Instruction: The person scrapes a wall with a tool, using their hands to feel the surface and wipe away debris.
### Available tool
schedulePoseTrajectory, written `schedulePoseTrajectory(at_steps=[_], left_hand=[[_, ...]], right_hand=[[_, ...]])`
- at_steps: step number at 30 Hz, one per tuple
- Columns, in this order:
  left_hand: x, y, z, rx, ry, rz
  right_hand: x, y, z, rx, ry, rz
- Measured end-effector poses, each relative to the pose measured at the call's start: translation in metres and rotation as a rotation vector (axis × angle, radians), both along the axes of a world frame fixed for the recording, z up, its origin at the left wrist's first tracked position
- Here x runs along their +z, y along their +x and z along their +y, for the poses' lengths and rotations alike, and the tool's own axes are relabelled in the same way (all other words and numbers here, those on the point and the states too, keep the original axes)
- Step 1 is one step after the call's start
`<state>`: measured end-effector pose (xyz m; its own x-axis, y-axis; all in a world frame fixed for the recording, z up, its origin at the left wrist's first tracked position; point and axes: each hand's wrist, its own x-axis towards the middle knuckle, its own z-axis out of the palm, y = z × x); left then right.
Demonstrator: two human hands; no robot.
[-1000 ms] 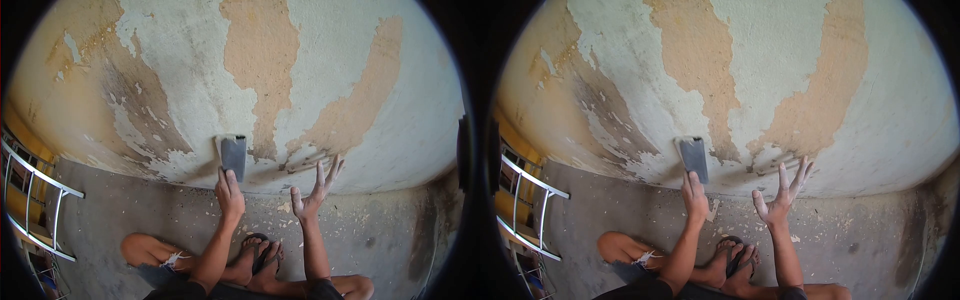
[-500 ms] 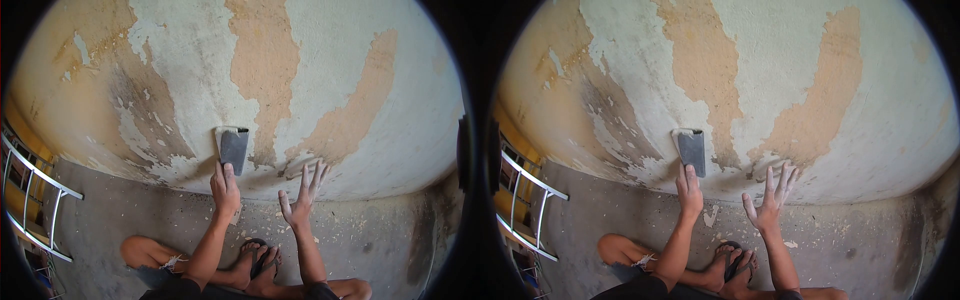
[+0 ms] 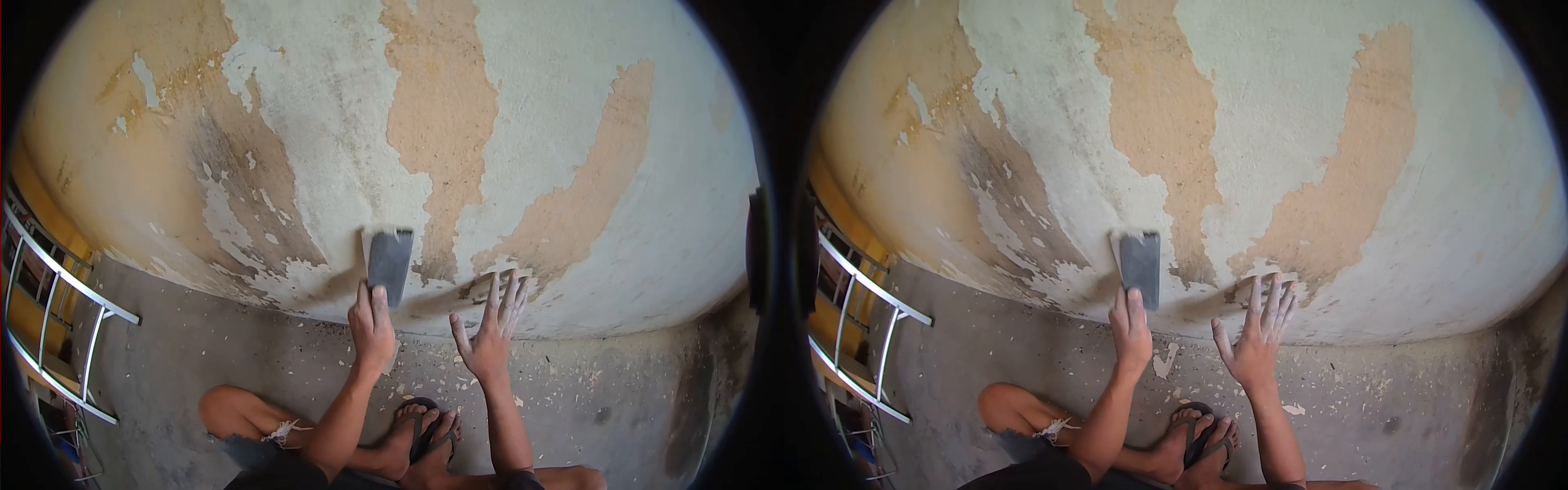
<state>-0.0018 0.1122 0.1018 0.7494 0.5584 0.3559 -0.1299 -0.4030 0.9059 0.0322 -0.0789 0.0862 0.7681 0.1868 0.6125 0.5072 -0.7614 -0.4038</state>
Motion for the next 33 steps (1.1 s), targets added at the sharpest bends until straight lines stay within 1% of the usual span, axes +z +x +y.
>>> schedulePoseTrajectory(at_steps=[1, 2, 4, 5, 7, 10, 12, 14, 15, 17, 18, 20, 21, 23, 25, 27, 30, 31, 33], left_hand=[[-0.012, -0.004, -0.005, 0.031, 0.05, -0.072], [-0.022, -0.002, -0.003, 0.022, 0.057, -0.075], [-0.028, -0.002, -0.003, -0.003, -0.046, -0.033], [-0.012, 0.0, -0.003, 0.004, -0.052, -0.025], [0.029, 0.012, 0.005, -0.018, -0.062, -0.129], [0.059, 0.016, 0.01, -0.046, -0.088, -0.139], [0.024, 0.012, 0.008, -0.042, -0.049, -0.163], [-0.016, -0.001, 0.004, -0.039, -0.008, 0.014], [-0.024, -0.001, 0.0, -0.057, 0.003, -0.001], [-0.032, 0.001, -0.006, -0.022, -0.101, -0.114], [-0.019, 0.005, -0.004, -0.017, -0.107, -0.114], [0.027, 0.014, 0.006, -0.038, -0.034, -0.148], [0.042, 0.017, 0.008, -0.026, -0.03, -0.147], [0.061, 0.019, 0.009, -0.051, -0.107, -0.136], [0.043, 0.011, 0.006, -0.041, -0.078, -0.112], [0.002, 0.002, 0.001, -0.017, -0.073, -0.073], [-0.013, -0.006, -0.002, -0.053, -0.082, -0.007], [0.002, -0.002, -0.003, -0.057, -0.102, -0.066], [0.042, 0.008, 0.004, -0.071, -0.121, -0.081]], right_hand=[[0.001, 0.0, 0.0, 0.003, 0.001, 0.006], [0.001, 0.0, 0.0, -0.006, 0.009, 0.004], [0.001, 0.001, -0.001, 0.007, -0.005, -0.003], [0.001, 0.0, -0.001, 0.014, -0.012, 0.005], [0.002, 0.0, -0.001, 0.007, -0.008, 0.013], [0.001, 0.0, 0.0, 0.001, -0.012, 0.007], [0.0, 0.001, 0.001, 0.001, 0.0, 0.006], [-0.001, 0.0, -0.001, -0.01, 0.013, -0.003], [-0.001, 0.001, -0.002, 0.0, 0.003, -0.013], [0.0, 0.002, -0.003, 0.014, -0.013, -0.03], [0.001, 0.002, -0.003, 0.019, -0.019, -0.029], [0.003, 0.0, -0.001, 0.011, -0.005, -0.005], [0.002, 0.0, 0.0, 0.023, -0.002, -0.004], [-0.001, 0.001, -0.001, 0.01, -0.006, -0.008], [0.001, 0.0, -0.001, 0.016, 0.005, -0.001], [0.001, 0.001, -0.003, 0.011, 0.014, 0.0], [0.0, 0.001, -0.003, 0.02, -0.021, 0.008], [0.002, 0.001, -0.003, 0.015, -0.012, 0.008], [0.003, -0.001, -0.001, 0.026, -0.011, 0.015]])
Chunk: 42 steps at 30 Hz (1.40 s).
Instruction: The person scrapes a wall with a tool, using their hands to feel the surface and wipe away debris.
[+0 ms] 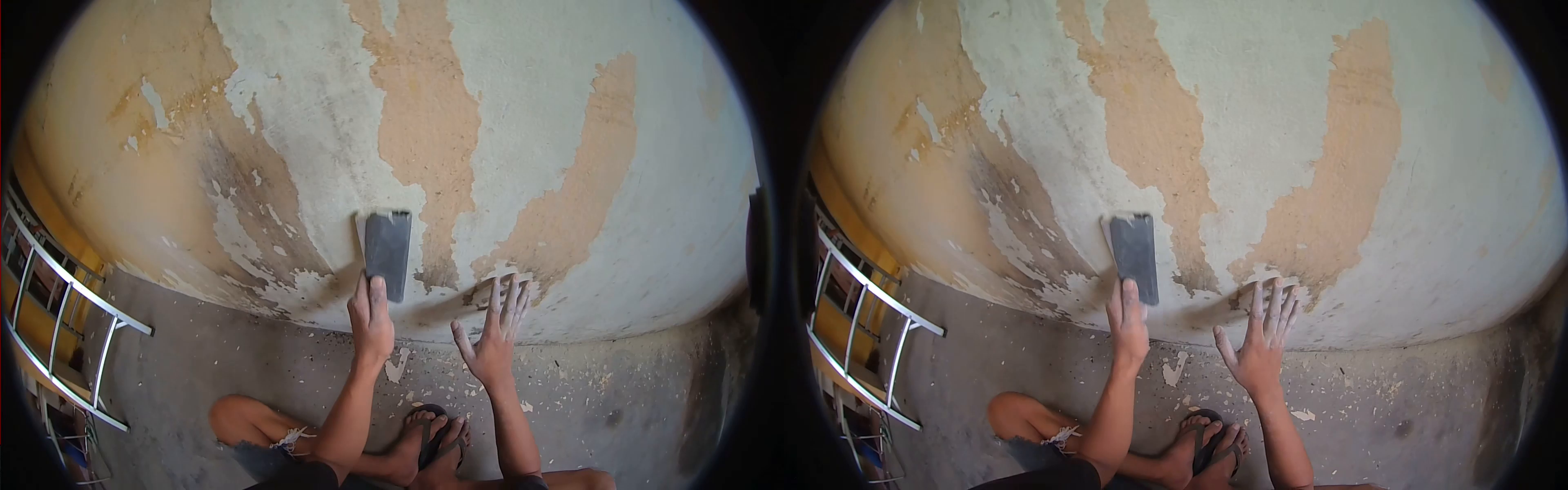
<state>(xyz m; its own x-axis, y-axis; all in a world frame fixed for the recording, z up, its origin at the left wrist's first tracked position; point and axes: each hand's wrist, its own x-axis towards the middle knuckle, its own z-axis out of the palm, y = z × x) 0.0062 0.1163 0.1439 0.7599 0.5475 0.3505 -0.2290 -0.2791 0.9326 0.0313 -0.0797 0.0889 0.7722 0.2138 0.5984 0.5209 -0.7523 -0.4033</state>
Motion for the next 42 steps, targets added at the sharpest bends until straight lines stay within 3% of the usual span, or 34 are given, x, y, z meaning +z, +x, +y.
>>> schedulePoseTrajectory(at_steps=[4, 8, 11, 14, 16, 19, 21, 23, 27, 30, 33, 34, 40, 42], left_hand=[[0.019, 0.01, 0.003, -0.022, -0.029, -0.076], [-0.043, -0.008, -0.012, -0.019, -0.047, 0.023], [-0.051, -0.01, -0.014, 0.057, -0.033, -0.105], [0.014, -0.003, 0.007, 0.008, -0.132, -0.006], [0.036, 0.003, 0.019, -0.127, -0.234, -0.128], [0.004, 0.001, 0.024, -0.019, -0.047, -0.101], [-0.042, -0.009, 0.023, 0.026, -0.036, -0.068], [-0.05, -0.005, 0.025, 0.073, -0.04, -0.034], [0.004, 0.006, 0.043, 0.132, 0.045, -0.122], [0.037, 0.0, 0.042, 0.076, -0.134, -0.11], [-0.007, -0.011, 0.035, 0.101, -0.202, -0.028], [-0.051, -0.008, 0.034, 0.119, -0.251, -0.068], [0.041, 0.003, 0.035, 0.115, -0.319, -0.149], [0.05, 0.004, 0.043, 0.066, -0.272, -0.177]], right_hand=[[-0.002, 0.001, 0.0, -0.018, 0.01, -0.011], [-0.001, 0.001, -0.001, -0.018, 0.002, -0.016], [-0.001, 0.001, -0.001, -0.016, 0.001, -0.016], [-0.003, 0.001, 0.001, -0.016, 0.017, -0.01], [-0.003, 0.001, 0.001, -0.011, 0.015, -0.015], [-0.001, 0.0, 0.0, -0.018, 0.018, -0.014], [0.0, 0.0, 0.0, -0.023, 0.024, -0.01], [0.0, 0.0, -0.002, -0.005, 0.007, -0.002], [-0.001, 0.0, 0.001, -0.003, 0.006, -0.007], [-0.001, 0.0, 0.003, -0.019, 0.034, 0.003], [-0.001, 0.0, 0.001, -0.022, 0.03, -0.02], [0.0, 0.0, -0.001, -0.019, 0.018, -0.019], [0.001, -0.001, 0.001, -0.004, 0.007, -0.003], [0.0, 0.0, 0.001, -0.01, 0.026, -0.005]])
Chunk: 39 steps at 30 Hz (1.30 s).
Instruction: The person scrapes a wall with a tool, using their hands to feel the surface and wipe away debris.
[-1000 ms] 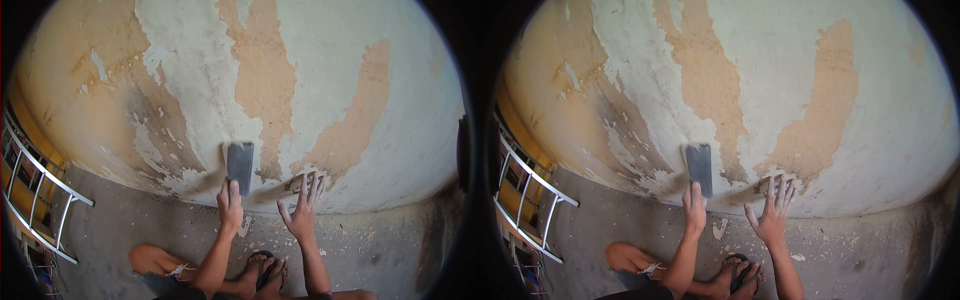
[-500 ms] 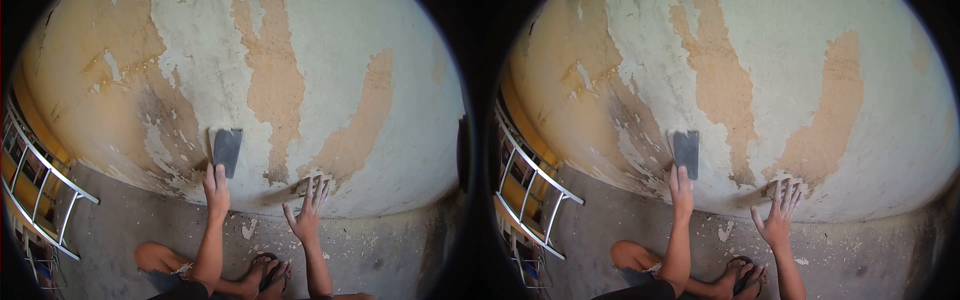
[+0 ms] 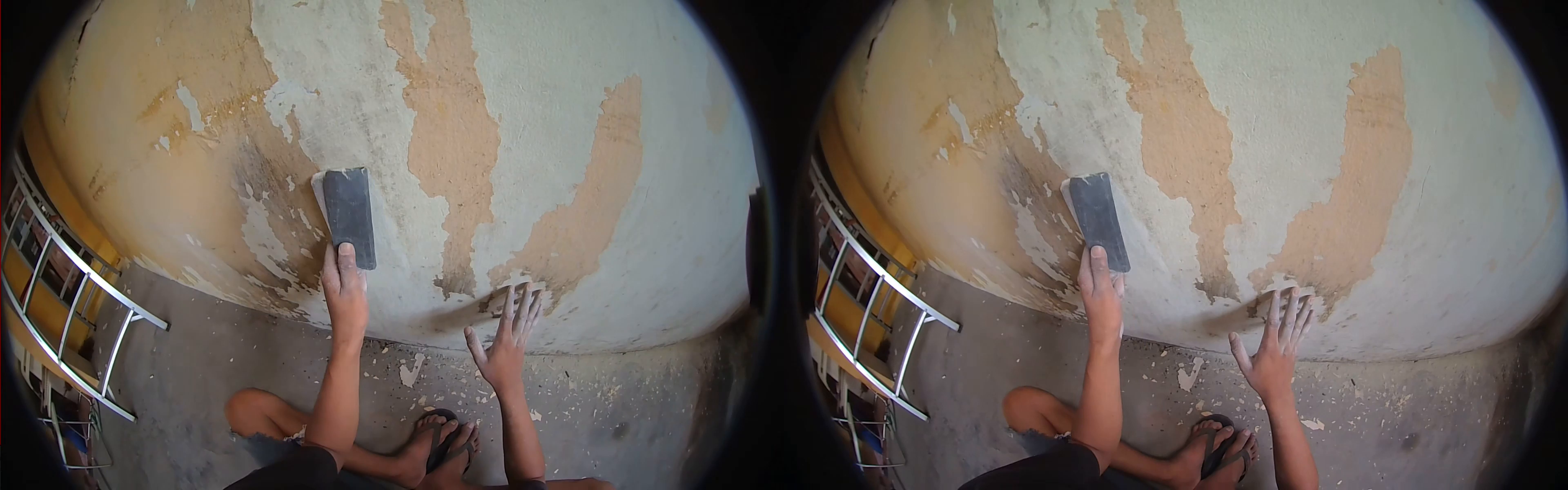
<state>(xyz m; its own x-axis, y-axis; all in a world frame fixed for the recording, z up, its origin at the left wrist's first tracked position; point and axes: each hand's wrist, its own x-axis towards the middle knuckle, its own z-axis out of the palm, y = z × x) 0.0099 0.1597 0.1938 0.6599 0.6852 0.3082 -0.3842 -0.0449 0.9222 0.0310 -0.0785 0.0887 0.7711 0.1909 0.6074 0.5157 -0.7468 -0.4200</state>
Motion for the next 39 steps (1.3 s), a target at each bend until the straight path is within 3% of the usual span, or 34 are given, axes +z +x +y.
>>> schedulePoseTrajectory(at_steps=[5, 8, 14, 20, 24, 26, 29, 32, 33, 35, 37, 39], left_hand=[[-0.091, -0.017, -0.01, 0.032, -0.091, 0.153], [-0.103, -0.014, -0.009, 0.056, -0.116, 0.147], [-0.014, -0.004, -0.001, 0.024, -0.084, 0.081], [-0.12, -0.026, -0.002, -0.074, -0.185, 0.219], [-0.051, -0.012, 0.008, 0.05, -0.254, 0.238], [-0.007, -0.01, 0.013, 0.081, -0.199, 0.125], [-0.008, -0.012, 0.009, 0.047, -0.116, 0.082], [-0.103, -0.021, 0.009, 0.029, -0.182, 0.165], [-0.105, -0.022, 0.001, 0.018, -0.248, 0.2], [-0.106, -0.016, 0.002, 0.008, -0.242, 0.23], [-0.069, -0.013, -0.005, 0.026, -0.241, 0.271], [-0.014, -0.002, -0.01, 0.085, -0.158, 0.078]], right_hand=[[-0.001, 0.001, -0.002, 0.008, -0.004, -0.009], [0.001, 0.001, -0.003, 0.012, -0.015, -0.019], [-0.003, 0.002, -0.001, 0.009, 0.011, -0.005], [-0.001, 0.002, -0.003, 0.015, -0.001, -0.032], [-0.002, 0.002, 0.001, 0.022, 0.008, -0.009], [-0.004, 0.002, -0.001, 0.01, 0.016, -0.018], [-0.001, 0.002, -0.002, 0.011, 0.008, -0.015], [0.002, 0.0, -0.003, 0.012, -0.001, -0.001], [0.002, -0.001, -0.002, 0.001, 0.0, -0.005], [0.003, 0.0, -0.003, 0.019, 0.008, -0.01], [0.002, 0.001, -0.004, 0.017, 0.001, -0.005], [-0.001, 0.001, -0.002, 0.029, 0.006, 0.008]])
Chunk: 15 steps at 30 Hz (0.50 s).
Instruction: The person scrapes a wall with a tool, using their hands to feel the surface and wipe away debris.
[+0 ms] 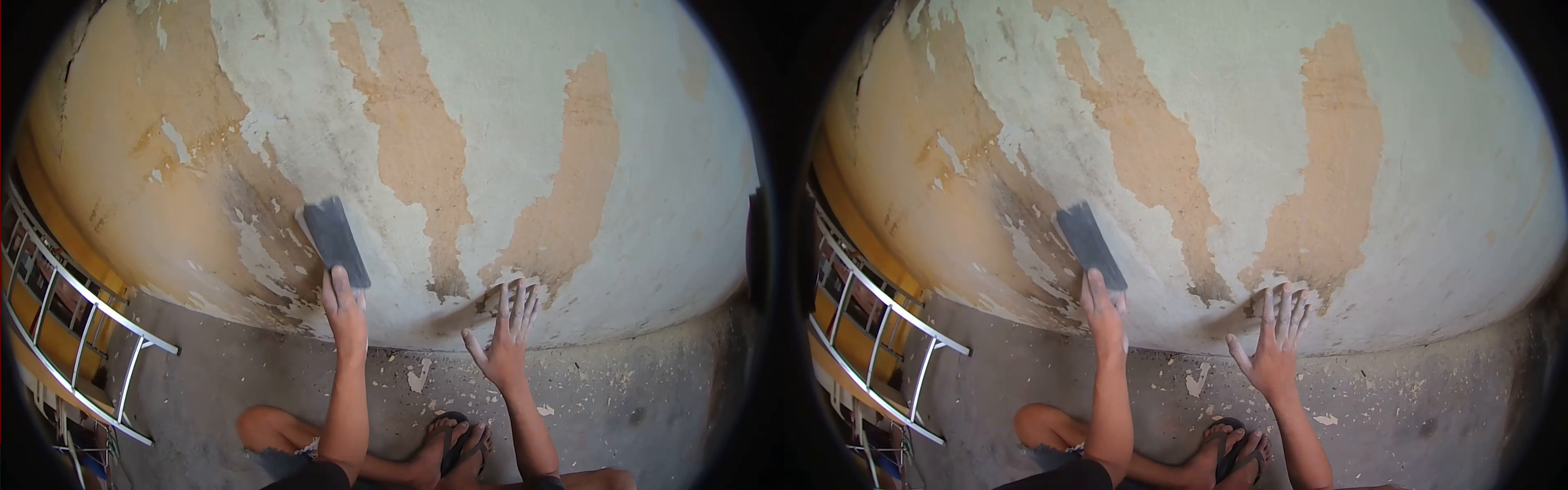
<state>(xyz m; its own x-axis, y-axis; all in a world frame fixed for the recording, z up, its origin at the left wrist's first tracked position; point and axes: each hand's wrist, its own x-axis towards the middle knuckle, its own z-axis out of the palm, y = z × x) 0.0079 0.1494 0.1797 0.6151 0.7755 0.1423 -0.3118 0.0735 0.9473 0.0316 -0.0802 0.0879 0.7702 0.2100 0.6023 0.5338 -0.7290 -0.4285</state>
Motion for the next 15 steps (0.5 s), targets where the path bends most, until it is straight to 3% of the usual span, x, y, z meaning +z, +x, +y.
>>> schedulePoseTrajectory(at_steps=[4, 6, 8, 11, 15], left_hand=[[-0.007, 0.0, 0.003, -0.127, 0.029, 0.014], [-0.074, -0.004, -0.011, 0.043, -0.024, 0.06], [-0.124, -0.02, -0.017, -0.162, 0.1, 0.145], [-0.094, -0.016, -0.02, -0.19, -0.035, 0.158], [-0.018, 0.004, -0.008, -0.108, 0.051, 0.05]], right_hand=[[-0.001, 0.001, 0.0, -0.019, -0.009, -0.005], [0.0, 0.0, -0.002, -0.033, -0.014, -0.005], [0.002, 0.0, -0.002, -0.007, 0.007, -0.02], [0.001, 0.001, -0.001, -0.01, 0.005, -0.019], [-0.002, 0.002, 0.0, -0.012, 0.015, 0.0]])
